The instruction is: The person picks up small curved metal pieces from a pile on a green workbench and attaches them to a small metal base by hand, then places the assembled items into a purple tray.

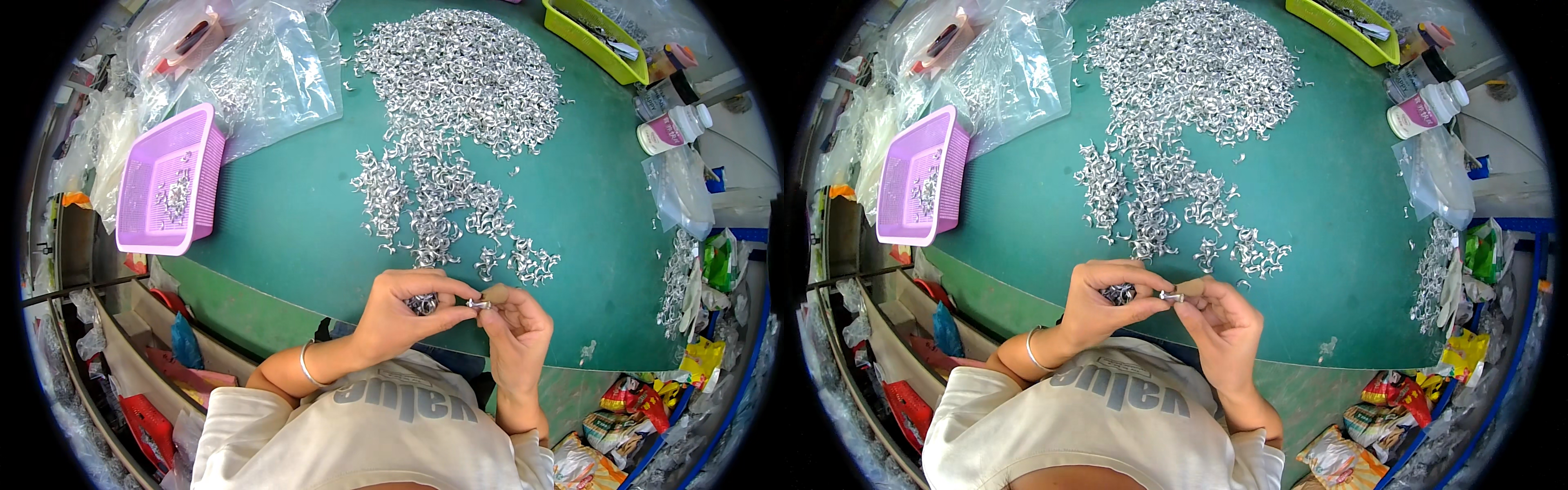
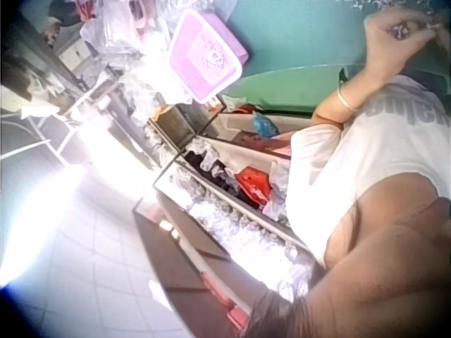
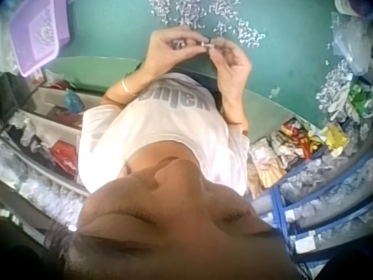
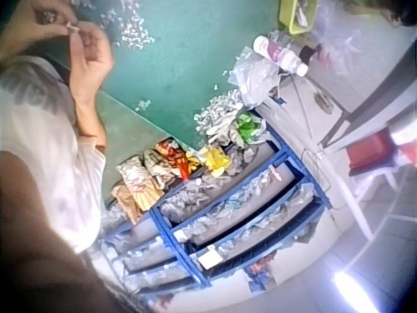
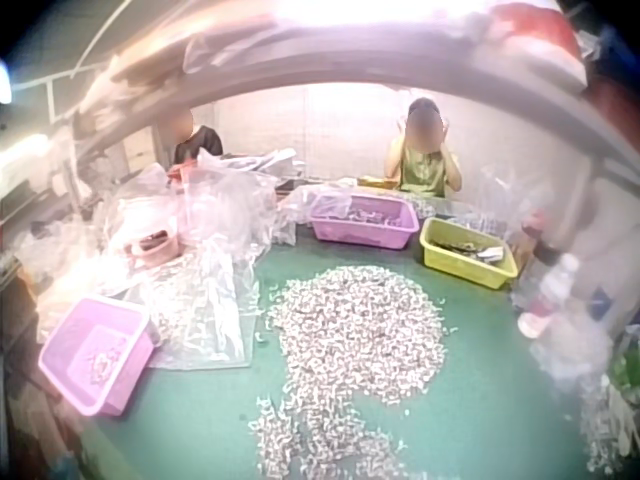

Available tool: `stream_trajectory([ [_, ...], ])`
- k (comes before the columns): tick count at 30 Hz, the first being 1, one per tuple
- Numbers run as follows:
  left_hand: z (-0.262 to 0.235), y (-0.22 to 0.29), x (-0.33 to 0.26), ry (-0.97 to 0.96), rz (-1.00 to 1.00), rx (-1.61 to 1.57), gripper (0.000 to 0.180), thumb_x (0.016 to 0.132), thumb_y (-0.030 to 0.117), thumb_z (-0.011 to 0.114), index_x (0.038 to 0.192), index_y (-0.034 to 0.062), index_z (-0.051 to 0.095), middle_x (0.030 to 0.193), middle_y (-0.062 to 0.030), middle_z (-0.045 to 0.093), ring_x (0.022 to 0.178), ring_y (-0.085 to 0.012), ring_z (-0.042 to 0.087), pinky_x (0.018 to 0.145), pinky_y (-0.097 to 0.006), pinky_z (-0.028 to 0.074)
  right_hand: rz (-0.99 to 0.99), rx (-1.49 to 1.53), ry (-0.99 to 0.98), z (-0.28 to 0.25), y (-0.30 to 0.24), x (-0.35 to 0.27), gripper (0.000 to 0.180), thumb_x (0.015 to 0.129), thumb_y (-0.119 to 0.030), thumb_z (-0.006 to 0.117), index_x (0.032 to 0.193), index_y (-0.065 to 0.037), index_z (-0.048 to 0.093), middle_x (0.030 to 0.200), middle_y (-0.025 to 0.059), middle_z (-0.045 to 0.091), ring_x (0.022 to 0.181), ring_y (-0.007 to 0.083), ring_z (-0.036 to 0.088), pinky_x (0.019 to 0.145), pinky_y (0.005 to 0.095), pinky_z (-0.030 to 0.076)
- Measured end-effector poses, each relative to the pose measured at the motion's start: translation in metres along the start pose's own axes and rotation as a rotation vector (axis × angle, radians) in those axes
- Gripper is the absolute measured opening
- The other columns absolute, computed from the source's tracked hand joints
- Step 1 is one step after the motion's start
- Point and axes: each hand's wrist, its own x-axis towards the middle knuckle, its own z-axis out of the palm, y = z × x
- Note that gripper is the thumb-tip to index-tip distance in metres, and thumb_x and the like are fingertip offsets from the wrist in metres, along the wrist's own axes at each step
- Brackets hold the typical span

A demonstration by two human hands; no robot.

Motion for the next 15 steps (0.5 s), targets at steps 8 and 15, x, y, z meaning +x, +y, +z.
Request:
stream_trajectory([
  [8,0.006,-0.002,0.001,0.006,-0.019,0.022,0.016,0.071,-0.001,0.067,0.087,0.0004,0.067,0.061,-0.0015,0.053,0.056,-0.0063,0.047,0.051,-0.021,0.038,-0.327,-0.557,0.017,-0.002,-0.005,0.004,0.022,0.066,0.007,0.067,0.087,0.003,0.06,0.084,0.0108,0.061,0.073,0.0191,0.054,0.062,0.0271,0.043],
  [15,0.016,-0.007,0.008,0.084,-0.134,0.01,0.018,0.073,-0.004,0.063,0.092,-0.0016,0.065,0.059,0.003,0.048,0.056,-0.0034,0.042,0.051,-0.019,0.035,-0.362,-0.769,0.294,-0.066,-0.015,0.03,0.008,0.072,0.0,0.065,0.079,0.001,0.061,0.076,0.006,0.062,0.07,0.0132,0.054,0.062,0.0257,0.043],
])
